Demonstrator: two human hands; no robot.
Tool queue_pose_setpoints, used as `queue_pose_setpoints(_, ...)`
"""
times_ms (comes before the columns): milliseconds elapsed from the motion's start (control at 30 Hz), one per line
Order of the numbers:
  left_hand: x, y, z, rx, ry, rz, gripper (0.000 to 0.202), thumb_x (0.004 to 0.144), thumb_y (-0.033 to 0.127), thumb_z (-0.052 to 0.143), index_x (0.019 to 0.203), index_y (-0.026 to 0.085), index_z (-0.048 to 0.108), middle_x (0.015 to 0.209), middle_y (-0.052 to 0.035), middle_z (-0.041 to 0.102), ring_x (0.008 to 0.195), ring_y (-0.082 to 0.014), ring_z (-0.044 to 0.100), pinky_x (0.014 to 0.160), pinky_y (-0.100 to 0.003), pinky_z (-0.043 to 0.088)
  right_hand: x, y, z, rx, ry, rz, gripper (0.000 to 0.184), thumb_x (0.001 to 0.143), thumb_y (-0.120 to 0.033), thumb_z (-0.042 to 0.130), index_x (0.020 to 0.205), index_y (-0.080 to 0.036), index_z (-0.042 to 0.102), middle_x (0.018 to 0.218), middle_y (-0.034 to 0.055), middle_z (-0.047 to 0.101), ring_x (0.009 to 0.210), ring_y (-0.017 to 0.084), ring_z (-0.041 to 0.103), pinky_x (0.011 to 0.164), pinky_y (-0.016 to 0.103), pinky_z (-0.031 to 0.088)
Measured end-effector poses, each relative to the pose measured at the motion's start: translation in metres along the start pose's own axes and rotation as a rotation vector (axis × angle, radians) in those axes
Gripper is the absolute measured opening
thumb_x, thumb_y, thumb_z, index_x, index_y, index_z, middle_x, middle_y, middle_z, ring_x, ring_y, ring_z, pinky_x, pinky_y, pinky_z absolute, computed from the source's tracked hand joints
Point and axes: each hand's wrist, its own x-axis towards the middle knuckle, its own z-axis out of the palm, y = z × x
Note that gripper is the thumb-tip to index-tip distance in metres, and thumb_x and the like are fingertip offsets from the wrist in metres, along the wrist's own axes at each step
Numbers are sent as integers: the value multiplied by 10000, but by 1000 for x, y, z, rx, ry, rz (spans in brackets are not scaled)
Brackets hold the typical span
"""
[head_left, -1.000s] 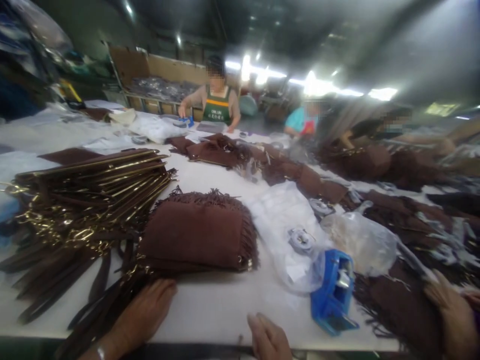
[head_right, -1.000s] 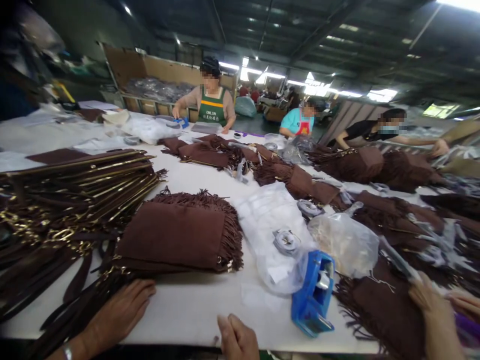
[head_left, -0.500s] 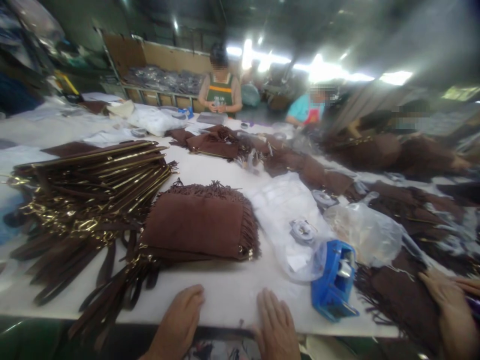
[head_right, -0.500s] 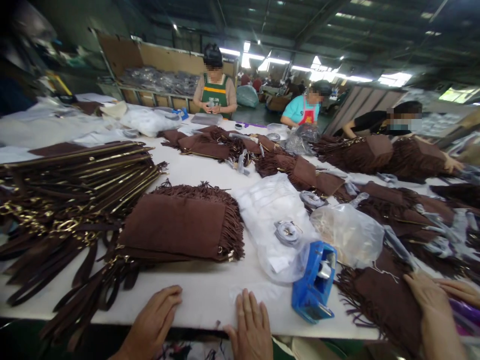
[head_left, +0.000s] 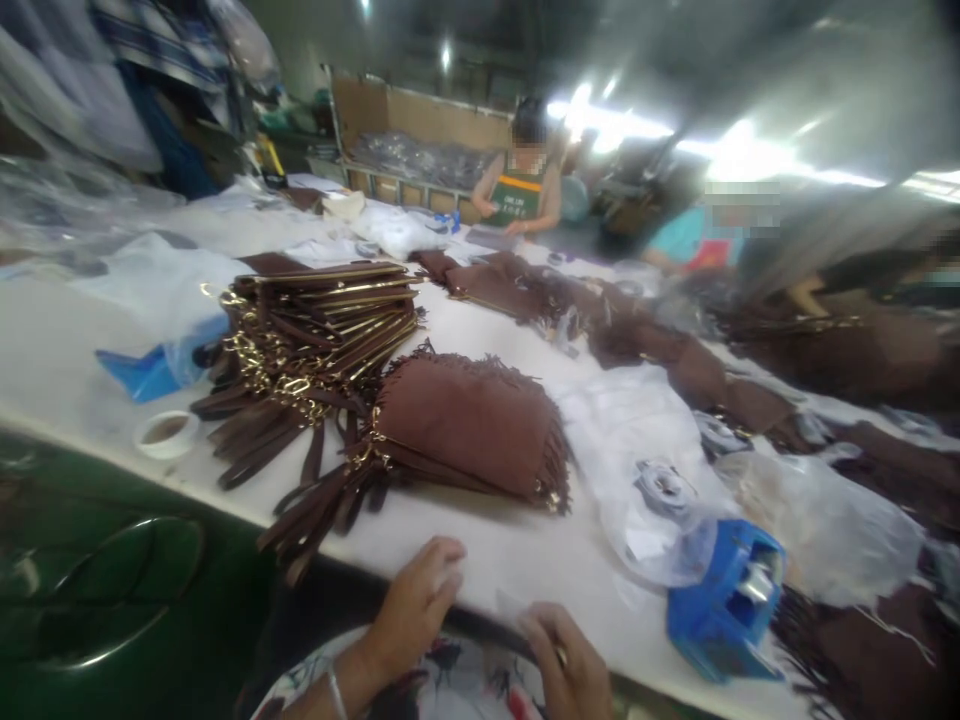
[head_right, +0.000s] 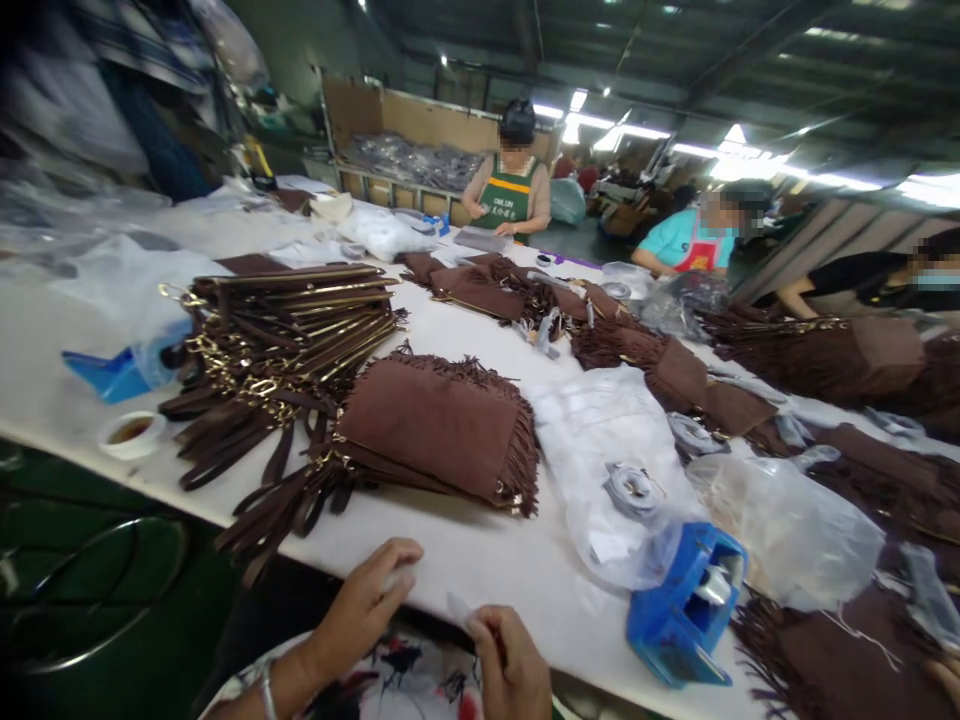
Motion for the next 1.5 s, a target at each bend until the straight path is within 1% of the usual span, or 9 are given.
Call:
queue_pose_setpoints(133,-1,2,9,-575,-74,-221,487,885,565,502,1231,223,518,1180,-100,608,1069,-251,580,911,-383,441,19,-41,21,363,-77,302,309,837,-519,570,761,-220,594,599,-36,527,544,141,500,491,216,419)
queue_pose_setpoints(267,-2,-8,19,-917,-32,-290,584,650,594,763,984,150,582,895,-82,668,757,-198,619,676,-287,447,39,-69,38,547,-72,425,349,725,-544,684,740,-202,620,618,-28,551,589,142,514,541,213,436)
queue_pose_setpoints(467,-6,-6,3,-678,184,-381,427,651,501,749,623,177,471,517,62,433,481,-88,341,486,-227,227,56,-82,54,537,-137,418,356,670,-518,739,809,-205,643,660,-17,606,598,148,526,568,225,455)
queue_pose_setpoints(700,-25,4,-42,223,181,-154,250,898,317,486,708,177,569,687,-22,589,683,-180,518,640,-298,295,74,-84,67,256,-449,235,322,789,-519,610,728,-204,636,652,-21,562,641,160,506,608,237,419)
queue_pose_setpoints(767,-31,-1,-51,199,194,-178,288,901,353,478,688,177,560,659,-22,572,665,-180,513,625,-297,294,72,-89,77,183,-451,159,312,818,-501,583,714,-208,618,657,-24,567,655,162,514,635,239,407)
queue_pose_setpoints(933,-41,-12,-63,-452,201,-434,396,817,533,567,702,155,560,585,-15,558,536,-154,496,511,-258,320,67,-110,101,65,-492,18,321,859,-476,538,683,-210,577,616,-37,558,616,153,507,606,237,367)
queue_pose_setpoints(1033,-43,-14,-67,-607,262,-467,413,669,504,751,756,134,592,641,-28,606,555,-153,531,518,-246,362,71,-121,108,34,-526,-6,314,869,-449,534,669,-208,561,609,-43,556,617,148,507,595,229,357)
queue_pose_setpoints(1233,-44,-19,-76,-489,392,-438,339,733,424,717,617,172,522,548,16,541,509,-135,500,491,-236,318,77,-130,120,59,-548,59,318,856,-458,551,661,-208,534,599,-57,524,608,137,478,573,216,353)
queue_pose_setpoints(1500,-55,-9,-95,-67,313,-337,419,909,478,451,640,179,567,597,-1,619,580,-164,554,570,-265,331,73,-132,131,68,-637,-40,307,927,-413,459,740,-212,596,672,-34,596,659,148,539,628,223,375)
